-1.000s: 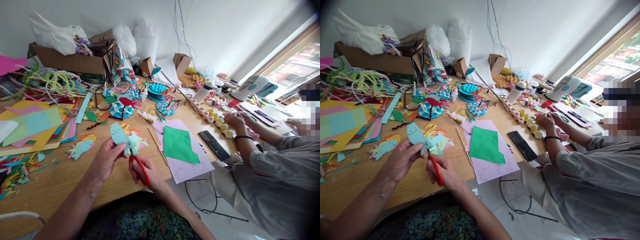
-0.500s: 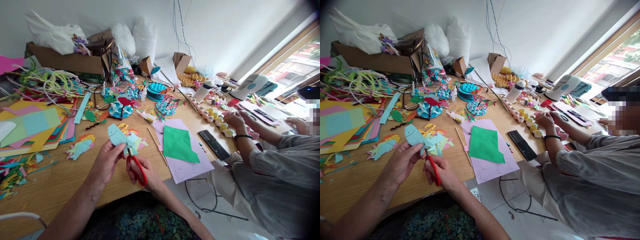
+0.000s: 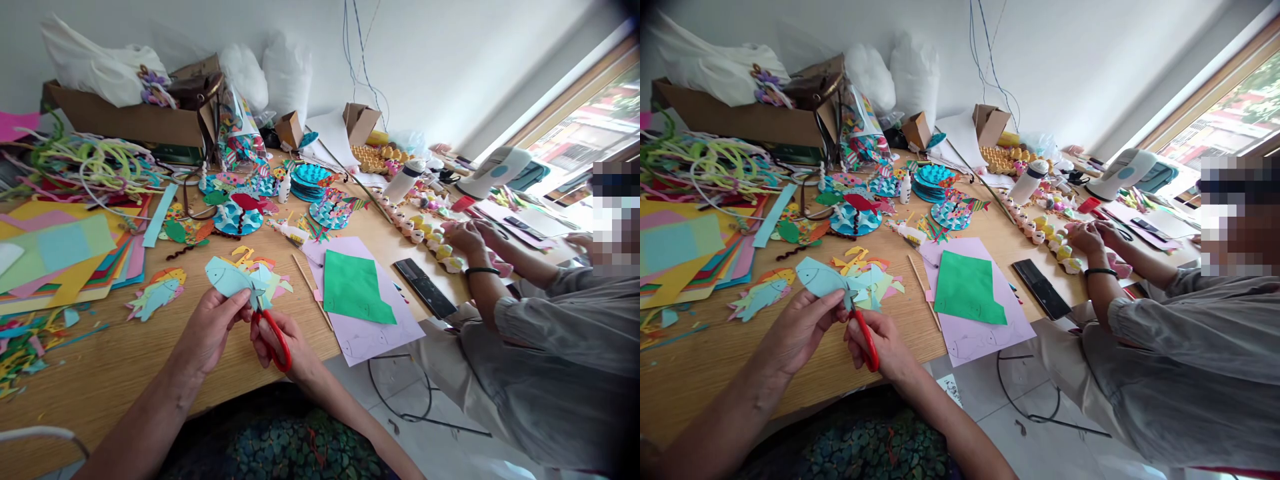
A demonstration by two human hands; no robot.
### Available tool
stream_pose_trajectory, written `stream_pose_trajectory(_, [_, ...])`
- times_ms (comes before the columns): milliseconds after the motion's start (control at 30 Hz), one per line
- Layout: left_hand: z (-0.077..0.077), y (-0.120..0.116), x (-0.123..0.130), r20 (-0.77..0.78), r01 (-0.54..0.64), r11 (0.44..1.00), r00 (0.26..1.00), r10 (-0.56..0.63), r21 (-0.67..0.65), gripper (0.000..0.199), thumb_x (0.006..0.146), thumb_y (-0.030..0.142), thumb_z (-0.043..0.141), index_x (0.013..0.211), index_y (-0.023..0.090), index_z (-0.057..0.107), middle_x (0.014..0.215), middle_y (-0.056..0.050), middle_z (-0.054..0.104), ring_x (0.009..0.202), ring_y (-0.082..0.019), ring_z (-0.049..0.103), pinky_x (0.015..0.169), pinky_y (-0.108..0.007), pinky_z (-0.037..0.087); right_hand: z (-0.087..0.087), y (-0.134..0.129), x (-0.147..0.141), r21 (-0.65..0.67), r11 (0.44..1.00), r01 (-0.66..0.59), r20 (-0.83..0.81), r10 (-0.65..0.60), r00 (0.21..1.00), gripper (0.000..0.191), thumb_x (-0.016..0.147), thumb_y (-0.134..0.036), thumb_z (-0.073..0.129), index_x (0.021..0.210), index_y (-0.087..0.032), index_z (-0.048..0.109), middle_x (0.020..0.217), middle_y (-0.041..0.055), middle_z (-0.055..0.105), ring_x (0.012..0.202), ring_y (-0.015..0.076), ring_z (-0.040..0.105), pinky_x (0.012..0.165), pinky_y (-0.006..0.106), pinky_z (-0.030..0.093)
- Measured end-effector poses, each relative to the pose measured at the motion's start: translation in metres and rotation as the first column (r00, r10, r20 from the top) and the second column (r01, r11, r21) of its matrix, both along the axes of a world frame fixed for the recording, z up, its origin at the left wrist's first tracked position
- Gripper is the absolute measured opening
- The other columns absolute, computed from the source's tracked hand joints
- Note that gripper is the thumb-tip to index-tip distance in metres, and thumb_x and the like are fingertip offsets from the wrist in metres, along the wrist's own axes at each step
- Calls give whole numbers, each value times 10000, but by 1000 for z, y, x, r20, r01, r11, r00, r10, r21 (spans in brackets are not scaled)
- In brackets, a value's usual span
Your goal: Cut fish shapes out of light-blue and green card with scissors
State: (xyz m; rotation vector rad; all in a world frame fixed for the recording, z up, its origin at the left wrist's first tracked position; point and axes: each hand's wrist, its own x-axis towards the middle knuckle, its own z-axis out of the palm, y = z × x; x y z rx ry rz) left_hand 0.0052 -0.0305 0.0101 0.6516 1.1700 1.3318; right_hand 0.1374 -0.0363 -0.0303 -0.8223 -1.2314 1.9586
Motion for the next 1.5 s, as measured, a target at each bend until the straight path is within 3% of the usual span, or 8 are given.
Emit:
stream_pose_trajectory(467, [-1,-1,2,-113,-28,999,993,31,28,141,559,272,705,532,183,599,470,56,568,469,-97,485,481,-216,436,3,1,1,-6,1000,3,68,-2,998,374,776,-536,566,701,-176,502,486,-66,431,406,66,375,404,202,296])
stream_pose_trajectory(1500, [-3,1,0,-89,27,1000,996,-28,-12,180,547,286,720,504,191,574,462,60,560,474,-95,488,490,-217,422,-1,-2,6,135,989,67,155,-88,984,369,817,-441,538,577,-189,413,502,-58,386,431,61,338,393,197,253])
